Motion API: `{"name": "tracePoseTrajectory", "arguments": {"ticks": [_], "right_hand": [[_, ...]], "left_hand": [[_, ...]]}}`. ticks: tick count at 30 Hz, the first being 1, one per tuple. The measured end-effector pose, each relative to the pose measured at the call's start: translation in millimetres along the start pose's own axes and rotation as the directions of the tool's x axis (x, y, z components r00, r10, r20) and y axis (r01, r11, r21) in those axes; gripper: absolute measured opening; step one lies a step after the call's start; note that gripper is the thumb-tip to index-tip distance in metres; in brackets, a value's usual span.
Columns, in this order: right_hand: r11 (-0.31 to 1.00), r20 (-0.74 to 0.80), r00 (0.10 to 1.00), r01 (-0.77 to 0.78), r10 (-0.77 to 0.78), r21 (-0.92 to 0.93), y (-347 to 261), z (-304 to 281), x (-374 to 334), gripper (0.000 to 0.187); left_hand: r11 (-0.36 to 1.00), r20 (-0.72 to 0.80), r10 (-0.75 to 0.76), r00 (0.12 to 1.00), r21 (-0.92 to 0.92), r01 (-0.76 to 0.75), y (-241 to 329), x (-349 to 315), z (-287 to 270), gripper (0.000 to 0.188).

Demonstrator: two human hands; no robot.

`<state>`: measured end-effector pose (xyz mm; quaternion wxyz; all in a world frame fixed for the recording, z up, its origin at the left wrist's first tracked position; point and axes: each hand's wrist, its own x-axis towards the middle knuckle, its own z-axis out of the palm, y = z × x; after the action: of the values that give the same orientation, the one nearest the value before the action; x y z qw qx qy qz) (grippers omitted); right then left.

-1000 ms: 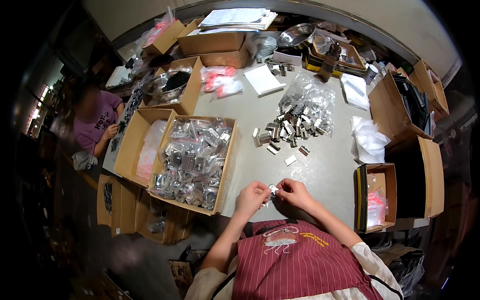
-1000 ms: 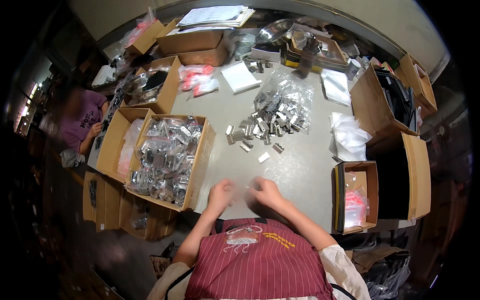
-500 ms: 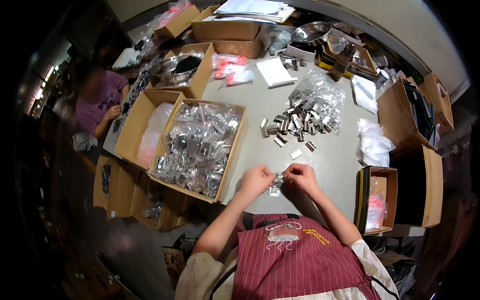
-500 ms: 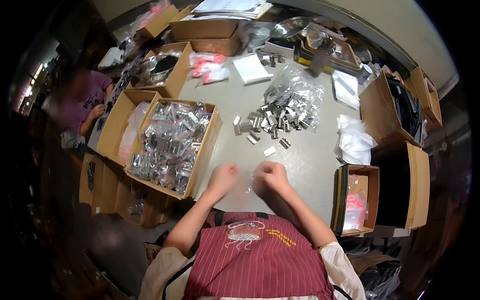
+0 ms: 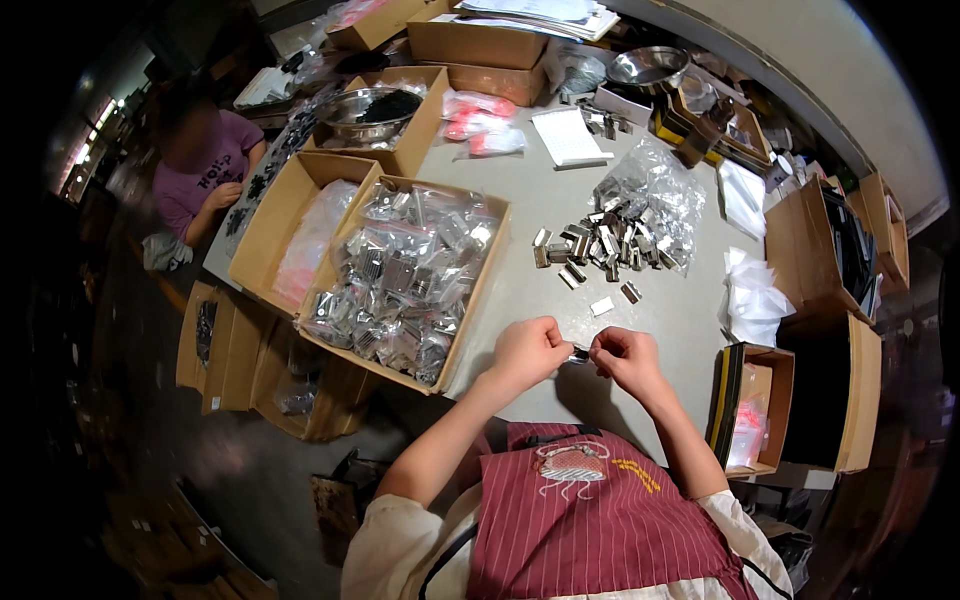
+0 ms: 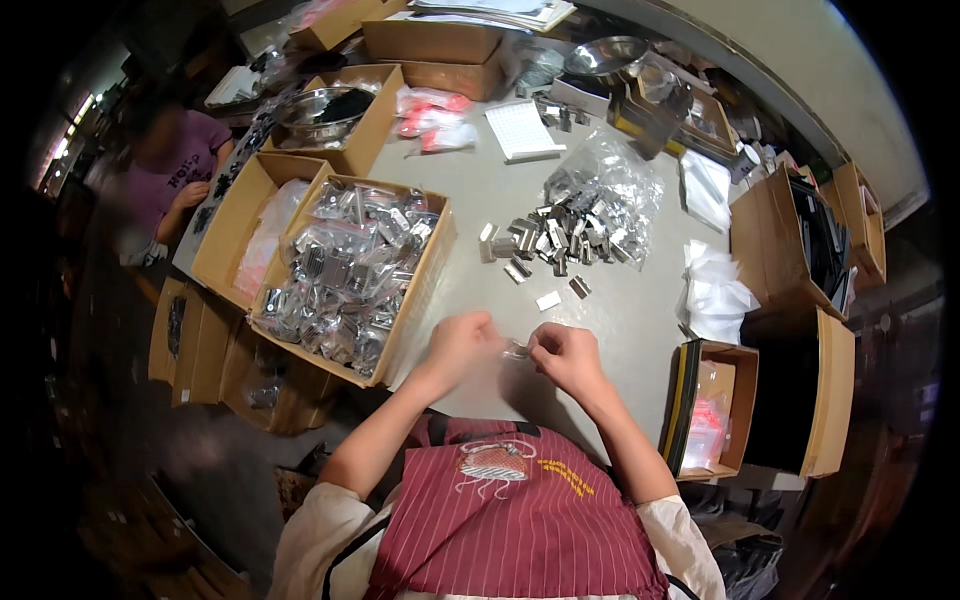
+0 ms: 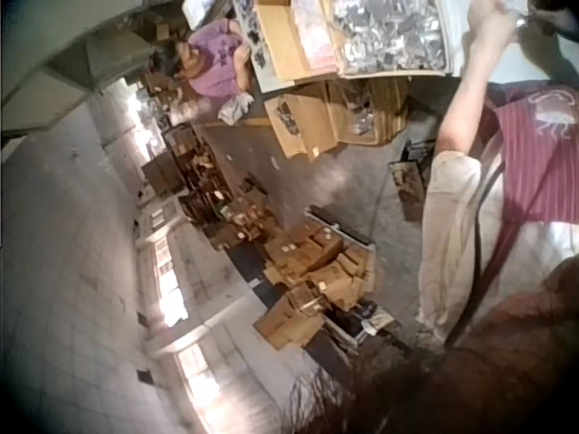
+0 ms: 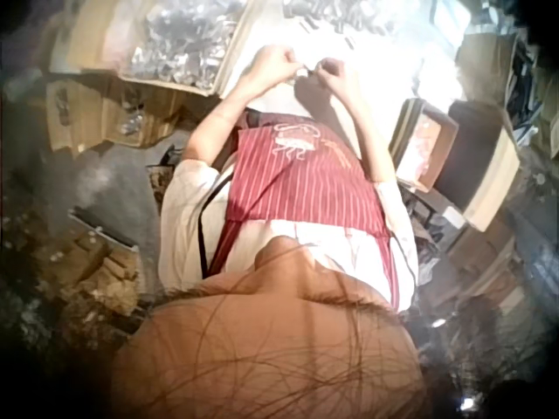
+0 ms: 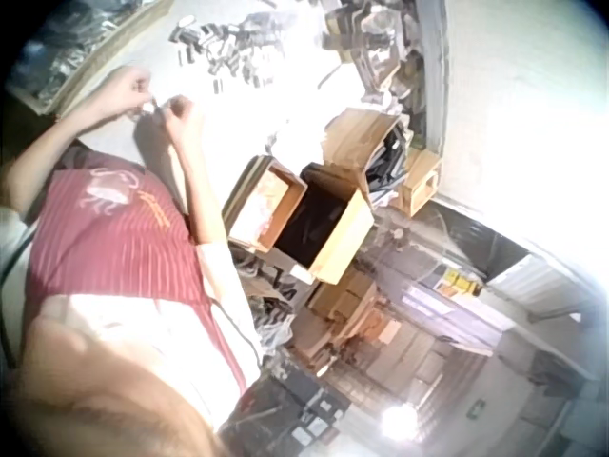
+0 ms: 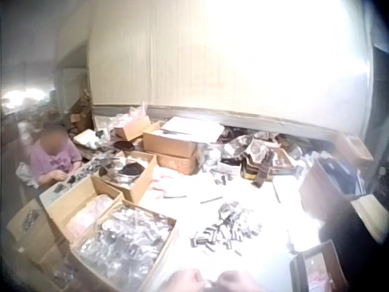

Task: The person picks small metallic rectangular parts from a pile on the table, places each into a small clear plastic bag, and sets the bagged part into a cardboard box. The person repeats this one-at-a-time handling throughout the clip.

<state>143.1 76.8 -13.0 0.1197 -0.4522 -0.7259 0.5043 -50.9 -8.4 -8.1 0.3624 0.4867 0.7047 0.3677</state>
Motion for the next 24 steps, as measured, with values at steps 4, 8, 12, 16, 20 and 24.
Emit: {"name": "tracePoseTrajectory", "arguments": {"ticks": [4, 8, 12, 16, 20, 24], "right_hand": [[0.942, -0.159, 0.943, 0.256, -0.293, -0.218, -8.9, 0.7, -15.7, 0.01], [0.806, -0.083, 0.852, 0.452, -0.517, -0.383, -8.7, -5.9, -17.1, 0.032], [0.725, 0.033, 0.817, 0.528, -0.575, -0.443, -4.0, -5.1, -11.7, 0.044], [0.817, -0.06, 0.842, 0.501, -0.537, -0.287, 27.4, 8.2, 19.7, 0.047], [0.92, -0.119, 0.918, 0.36, -0.379, -0.156, 36.5, 7.8, 52.7, 0.032], [0.927, -0.008, 0.95, 0.303, -0.312, -0.22, 44.6, 8.4, 77.7, 0.025]], "left_hand": [[0.996, 0.005, -0.014, 1.0, -0.082, 0.015, 6.5, -8.5, -1.2, 0.016], [0.994, -0.054, -0.004, 0.999, -0.109, -0.002, -6.0, -3.9, 8.3, 0.014], [0.969, -0.079, 0.241, 0.967, -0.042, -0.245, -35.7, -5.0, 14.0, 0.035], [0.94, -0.114, 0.327, 0.938, 0.137, -0.311, -46.8, 1.2, 32.7, 0.05], [0.993, -0.189, 0.118, 0.975, 0.024, -0.115, -55.6, 23.9, 47.6, 0.044], [0.999, -0.123, 0.012, 0.992, -0.03, -0.015, -52.2, 48.4, 47.9, 0.039]]}}
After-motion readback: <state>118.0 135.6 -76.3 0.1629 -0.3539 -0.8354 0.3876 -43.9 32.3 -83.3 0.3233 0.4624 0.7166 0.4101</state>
